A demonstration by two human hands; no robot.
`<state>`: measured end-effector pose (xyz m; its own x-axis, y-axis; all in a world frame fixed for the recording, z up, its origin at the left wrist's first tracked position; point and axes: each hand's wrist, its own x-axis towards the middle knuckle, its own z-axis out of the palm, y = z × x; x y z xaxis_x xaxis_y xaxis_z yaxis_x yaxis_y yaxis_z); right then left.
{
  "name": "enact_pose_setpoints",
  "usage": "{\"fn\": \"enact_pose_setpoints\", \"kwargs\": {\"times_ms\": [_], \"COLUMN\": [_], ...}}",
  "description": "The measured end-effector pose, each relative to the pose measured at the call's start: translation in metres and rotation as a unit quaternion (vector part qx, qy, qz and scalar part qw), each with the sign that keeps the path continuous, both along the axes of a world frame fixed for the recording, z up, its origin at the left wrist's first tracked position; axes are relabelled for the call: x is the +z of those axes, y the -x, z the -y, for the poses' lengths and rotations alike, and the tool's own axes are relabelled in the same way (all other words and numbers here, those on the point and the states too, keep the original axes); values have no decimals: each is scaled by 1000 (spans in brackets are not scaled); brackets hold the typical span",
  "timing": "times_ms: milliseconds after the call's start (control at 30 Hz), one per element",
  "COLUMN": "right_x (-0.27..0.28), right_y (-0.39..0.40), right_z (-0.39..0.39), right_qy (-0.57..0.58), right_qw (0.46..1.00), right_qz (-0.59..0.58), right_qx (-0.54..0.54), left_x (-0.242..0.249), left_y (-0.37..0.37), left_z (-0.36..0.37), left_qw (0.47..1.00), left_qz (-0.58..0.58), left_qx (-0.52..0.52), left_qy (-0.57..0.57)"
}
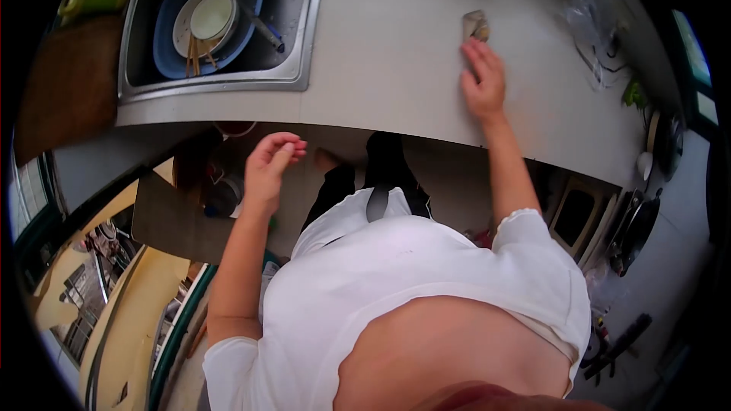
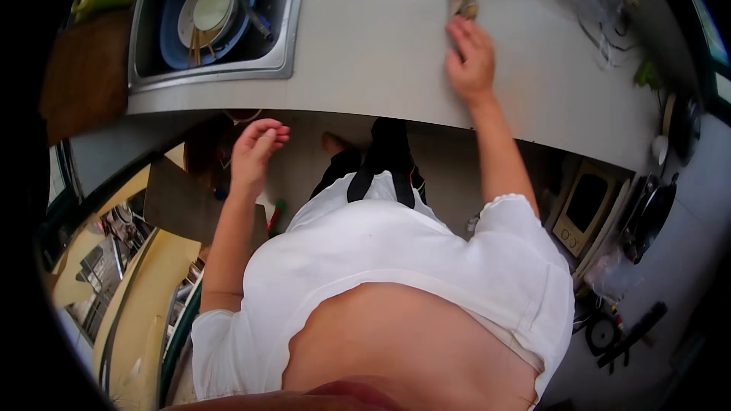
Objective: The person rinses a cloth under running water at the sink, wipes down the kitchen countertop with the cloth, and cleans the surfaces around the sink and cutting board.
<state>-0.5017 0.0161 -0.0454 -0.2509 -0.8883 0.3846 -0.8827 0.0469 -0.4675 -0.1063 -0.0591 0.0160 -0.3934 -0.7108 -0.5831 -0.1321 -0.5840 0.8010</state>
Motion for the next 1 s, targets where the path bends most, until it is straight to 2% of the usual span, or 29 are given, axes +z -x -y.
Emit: {"fn": "enact_pose_setpoints", "kwargs": {"times_ms": [100, 200, 267, 367, 467, 567, 600, 633, 667, 700, 733, 800, 933, 1000], "right_x": [-1, 2, 0, 10, 19, -21, -22, -23, -21, -12, -11, 3, 13, 10], "right_y": [-108, -171, -172, -135, -79, -45, -49, -51, -70, -92, -111, -147, -193, -216], "right_z": [17, 53, 81, 144, 225, 258, 260, 250, 228, 199, 170, 120, 82, 77], "right_qy": [17, 42, 65, 83, 112, 92, 85, -10, 41, 7, 27, -27, -31, -43], "right_qw": [998, 986, 965, 934, 931, 976, 984, 981, 975, 967, 947, 931, 929, 914], "right_qz": [35, 123, 224, 338, 337, 167, 108, 144, 89, 92, 120, 120, 128, 135], "right_qx": [59, 106, 124, 76, 86, 104, 110, 126, 202, 237, 296, 345, 347, 380], "left_x": [-20, -27, -35, -54, -84, -106, -109, -111, -115, -119, -121, -119, -112, -119], "left_y": [7, 12, 12, 15, 33, 56, 63, 68, 70, 74, 76, 75, 64, 49], "left_z": [-27, -42, -45, -42, -41, -37, -36, -34, -33, -35, -35, -33, -23, -21], "left_qw": [993, 983, 972, 959, 938, 889, 877, 864, 853, 839, 826, 810, 809, 816], "left_qz": [-42, -53, -75, -113, -159, -231, -247, -262, -277, -294, -313, -339, -355, -370], "left_qx": [10, 0, 19, 20, 29, 68, 74, 79, 80, 80, 80, 82, 124, 136], "left_qy": [-113, -174, -222, -258, -306, -388, -405, -422, -436, -451, -462, -472, -451, -424]}}
